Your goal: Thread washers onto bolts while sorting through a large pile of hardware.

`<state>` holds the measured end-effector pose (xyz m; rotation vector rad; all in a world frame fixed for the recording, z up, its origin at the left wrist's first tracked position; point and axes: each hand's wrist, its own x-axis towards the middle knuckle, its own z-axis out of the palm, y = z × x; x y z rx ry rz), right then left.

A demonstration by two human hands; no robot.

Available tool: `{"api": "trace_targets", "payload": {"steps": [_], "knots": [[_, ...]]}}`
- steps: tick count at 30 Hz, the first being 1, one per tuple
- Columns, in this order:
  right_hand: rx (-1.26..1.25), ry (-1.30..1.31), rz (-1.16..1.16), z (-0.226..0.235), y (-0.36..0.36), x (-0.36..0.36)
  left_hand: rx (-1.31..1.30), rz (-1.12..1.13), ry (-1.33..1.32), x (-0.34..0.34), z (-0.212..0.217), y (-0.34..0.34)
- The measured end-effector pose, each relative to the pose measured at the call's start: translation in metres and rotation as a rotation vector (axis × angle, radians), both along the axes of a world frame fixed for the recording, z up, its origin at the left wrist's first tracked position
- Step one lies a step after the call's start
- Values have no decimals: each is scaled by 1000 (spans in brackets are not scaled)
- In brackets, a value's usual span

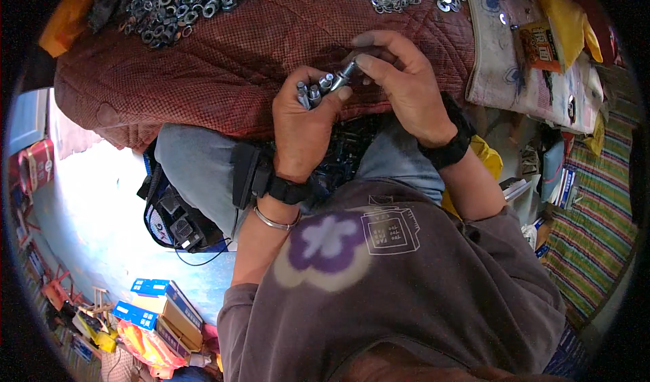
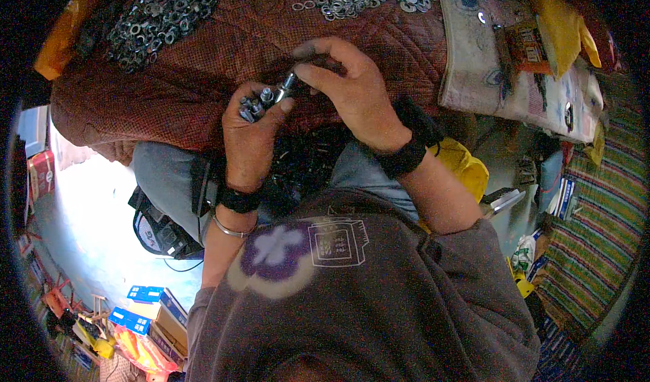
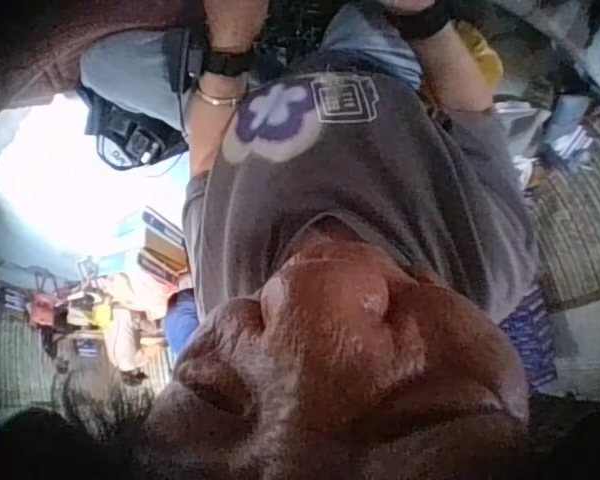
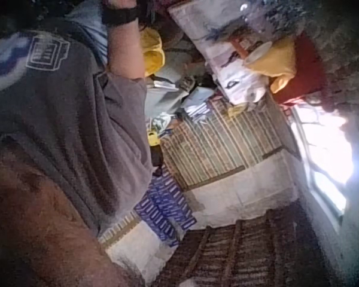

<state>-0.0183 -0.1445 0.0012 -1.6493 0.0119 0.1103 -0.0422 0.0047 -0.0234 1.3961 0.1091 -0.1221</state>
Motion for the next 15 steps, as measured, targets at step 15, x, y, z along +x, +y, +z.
{"api": "trace_targets", "payload": {"steps": [15], "knots": [[-54,-66,-43,5,6,-5,34,-8,-28,-1,1,-1]]}}
